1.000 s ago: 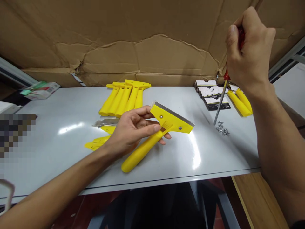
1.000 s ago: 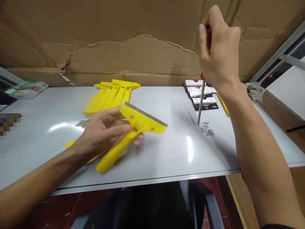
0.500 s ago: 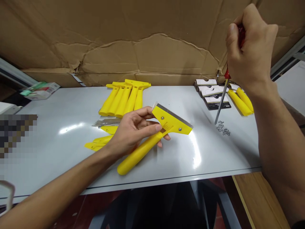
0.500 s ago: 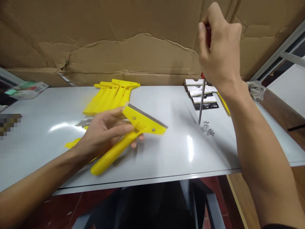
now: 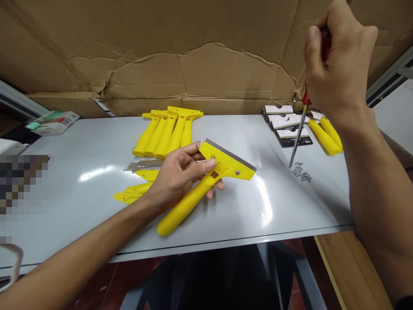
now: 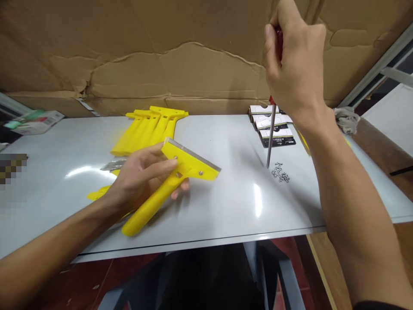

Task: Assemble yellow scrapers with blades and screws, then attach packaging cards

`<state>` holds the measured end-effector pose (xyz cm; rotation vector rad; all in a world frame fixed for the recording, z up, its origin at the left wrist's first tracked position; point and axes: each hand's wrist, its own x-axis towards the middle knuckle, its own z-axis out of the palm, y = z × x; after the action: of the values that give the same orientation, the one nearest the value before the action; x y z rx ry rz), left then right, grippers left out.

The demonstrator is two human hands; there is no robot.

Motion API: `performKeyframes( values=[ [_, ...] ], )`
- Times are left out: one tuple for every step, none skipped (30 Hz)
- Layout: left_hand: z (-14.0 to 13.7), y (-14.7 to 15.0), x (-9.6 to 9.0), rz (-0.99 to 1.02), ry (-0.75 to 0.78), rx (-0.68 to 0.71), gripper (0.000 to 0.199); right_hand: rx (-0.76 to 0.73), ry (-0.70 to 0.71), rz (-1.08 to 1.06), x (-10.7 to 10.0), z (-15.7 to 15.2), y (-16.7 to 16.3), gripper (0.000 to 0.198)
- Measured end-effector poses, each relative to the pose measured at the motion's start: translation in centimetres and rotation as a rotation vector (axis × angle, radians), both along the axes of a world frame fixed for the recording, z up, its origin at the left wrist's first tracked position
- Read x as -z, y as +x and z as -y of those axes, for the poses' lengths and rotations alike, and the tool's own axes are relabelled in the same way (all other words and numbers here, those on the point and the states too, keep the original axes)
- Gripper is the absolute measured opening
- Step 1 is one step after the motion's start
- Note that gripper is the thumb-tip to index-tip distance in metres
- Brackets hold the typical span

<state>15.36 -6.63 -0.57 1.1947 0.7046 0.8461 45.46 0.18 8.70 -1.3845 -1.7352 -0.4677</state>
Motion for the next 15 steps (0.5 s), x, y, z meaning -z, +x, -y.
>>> performKeyframes(
  values=[
    [0.04, 0.02, -0.01, 0.005, 0.001, -0.001, 0.024, -0.001, -0.002, 0.0, -0.02, 0.06, -0.06, 0.017],
    [0.08, 0.02, -0.03, 0.011, 0.002, -0.001, 0.024, -0.003, -0.007, -0.001, -0.04, 0.1, -0.13, 0.017],
    [0.11, -0.01, -0.04, 0.015, 0.002, -0.001, 0.024, -0.004, -0.011, -0.005, -0.07, 0.13, -0.19, 0.017],
    [0.14, -0.04, -0.05, 0.019, 0.005, 0.0, 0.024, -0.007, -0.013, -0.008, -0.1, 0.14, -0.24, 0.016],
    [0.14, -0.07, -0.03, 0.02, 0.006, -0.001, 0.024, -0.012, -0.015, -0.01, -0.13, 0.14, -0.27, 0.016],
    [0.13, -0.09, 0.01, 0.021, 0.008, 0.001, 0.024, -0.015, -0.011, -0.013, -0.15, 0.12, -0.29, 0.015],
    [0.1, -0.09, 0.06, 0.021, 0.008, 0.004, 0.024, -0.016, -0.01, -0.012, -0.18, 0.1, -0.28, 0.015],
    [0.05, -0.04, 0.13, 0.019, 0.007, 0.007, 0.024, -0.015, -0.006, -0.013, -0.19, 0.07, -0.26, 0.015],
    [0.0, 0.04, 0.19, 0.018, 0.007, 0.011, 0.024, -0.014, -0.006, -0.013, -0.2, 0.04, -0.23, 0.015],
    [-0.06, 0.15, 0.23, 0.015, 0.007, 0.014, 0.025, -0.014, -0.008, -0.011, -0.21, 0.02, -0.2, 0.015],
    [-0.1, 0.25, 0.23, 0.013, 0.011, 0.015, 0.025, -0.014, -0.007, -0.01, -0.22, 0.01, -0.17, 0.015],
    [-0.1, 0.28, 0.18, 0.013, 0.018, 0.02, 0.026, -0.014, -0.008, -0.008, -0.22, 0.01, -0.14, 0.015],
    [-0.07, 0.2, 0.08, 0.008, 0.028, 0.026, 0.027, -0.014, -0.01, -0.005, -0.22, 0.01, -0.13, 0.015],
    [0.01, -0.05, -0.07, 0.0, 0.048, 0.027, 0.026, -0.011, -0.007, -0.005, -0.23, 0.01, -0.12, 0.016],
    [0.13, -0.51, -0.25, -0.004, 0.097, -0.001, 0.024, -0.008, -0.008, 0.0, -0.22, 0.02, -0.12, 0.016]
  ],
)
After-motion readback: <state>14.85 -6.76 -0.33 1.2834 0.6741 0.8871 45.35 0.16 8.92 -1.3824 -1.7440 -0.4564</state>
